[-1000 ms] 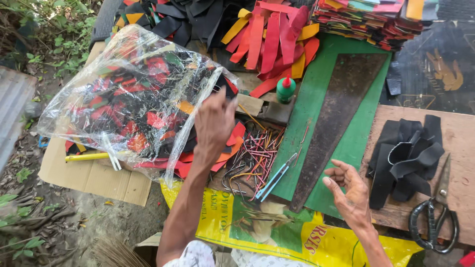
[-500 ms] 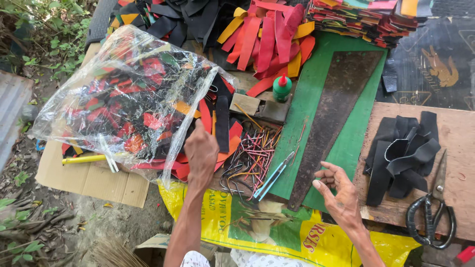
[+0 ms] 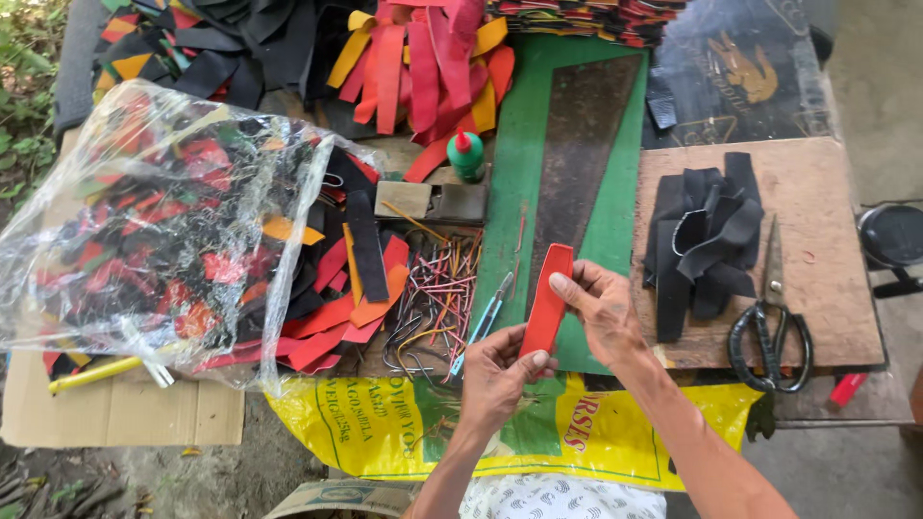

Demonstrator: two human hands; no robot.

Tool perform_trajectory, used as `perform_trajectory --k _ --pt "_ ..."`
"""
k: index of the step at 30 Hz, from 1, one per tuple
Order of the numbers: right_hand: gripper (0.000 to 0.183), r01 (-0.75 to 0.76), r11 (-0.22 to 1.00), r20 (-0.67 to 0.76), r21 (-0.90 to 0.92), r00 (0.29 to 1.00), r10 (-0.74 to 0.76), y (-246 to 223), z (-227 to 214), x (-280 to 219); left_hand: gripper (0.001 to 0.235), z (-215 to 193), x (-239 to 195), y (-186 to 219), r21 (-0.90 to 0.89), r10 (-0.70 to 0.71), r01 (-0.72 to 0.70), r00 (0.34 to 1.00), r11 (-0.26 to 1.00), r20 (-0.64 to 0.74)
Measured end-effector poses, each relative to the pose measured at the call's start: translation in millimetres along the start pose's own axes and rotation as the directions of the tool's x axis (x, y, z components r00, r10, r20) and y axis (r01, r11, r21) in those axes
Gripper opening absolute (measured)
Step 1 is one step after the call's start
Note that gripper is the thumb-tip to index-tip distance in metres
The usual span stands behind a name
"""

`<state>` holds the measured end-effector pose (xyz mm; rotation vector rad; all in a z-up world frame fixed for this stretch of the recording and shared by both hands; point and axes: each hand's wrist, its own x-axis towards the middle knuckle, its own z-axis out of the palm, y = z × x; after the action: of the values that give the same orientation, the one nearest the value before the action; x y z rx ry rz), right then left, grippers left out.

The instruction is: The person cuts strips of colored rubber material using a utility knife and a metal template on a green work surface. They repeatedly position red and black rubber pieces, score them along the template edge, and trim the cut pieces with scissors. The cut pieces are placed into a plastic bag.

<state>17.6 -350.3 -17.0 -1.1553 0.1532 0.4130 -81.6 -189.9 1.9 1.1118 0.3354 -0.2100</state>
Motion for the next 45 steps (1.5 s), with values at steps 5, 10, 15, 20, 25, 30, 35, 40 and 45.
perform_trajectory --k 5,10,15,20,25,30,35,40,45 --pt "0.012 0.104 0.968 -0.061 -0.227 0.991 -0.121 0.5 -13.8 6.4 0.027 5.8 -3.2 -17.4 -0.124 -0.05 0.064 0.992 0.99 0.113" --pt "0.011 0.126 0.959 -0.093 -0.255 0.984 -0.154 3.0 -30.1 13.6 0.025 2.4 -5.9 -5.1 0.327 0.026 -0.022 1.0 0.945 -0.006" --pt "0.017 0.074 0.972 0.013 -0.223 0.997 -0.073 -9.2 -62.8 16.0 0.04 -21.0 13.7 19.3 0.953 0.613 -0.269 0.779 0.136 0.133" --pt "0.046 0.107 0.897 -0.012 -0.429 0.992 -0.124 -17.7 -50.4 4.6 0.034 -30.7 24.8 25.9 0.988 0.423 -0.061 0.906 0.14 -0.004" --pt "0.072 0.178 0.544 -0.058 -0.82 0.92 -0.388 -28.0 -26.4 -20.3 0.034 -36.6 10.5 29.5 0.943 0.568 -0.175 0.823 0.283 -0.018" --pt "0.052 0.348 0.256 0.204 -0.902 0.866 -0.458 -24.8 -29.5 -45.8 0.021 -26.8 -34.8 6.1 0.852 0.295 0.038 0.929 0.523 -0.223" --pt "0.049 0.342 0.244 0.222 -0.907 0.883 -0.414 -16.8 -37.8 -53.4 0.025 -10.4 -46.1 -35.2 0.643 0.072 0.128 0.959 0.755 -0.276" --pt "0.049 0.36 0.214 0.23 -0.908 0.855 -0.465 -17.3 -37.3 -48.8 0.024 -19.1 -34.5 -35.5 0.343 0.235 -0.135 0.934 0.93 -0.27" --pt "0.043 0.443 0.15 0.307 -0.884 0.791 -0.529 -1.0 -20.7 -41.9 0.038 -65.7 -24.4 42.2 -0.082 0.079 -0.114 0.932 0.99 -0.353"
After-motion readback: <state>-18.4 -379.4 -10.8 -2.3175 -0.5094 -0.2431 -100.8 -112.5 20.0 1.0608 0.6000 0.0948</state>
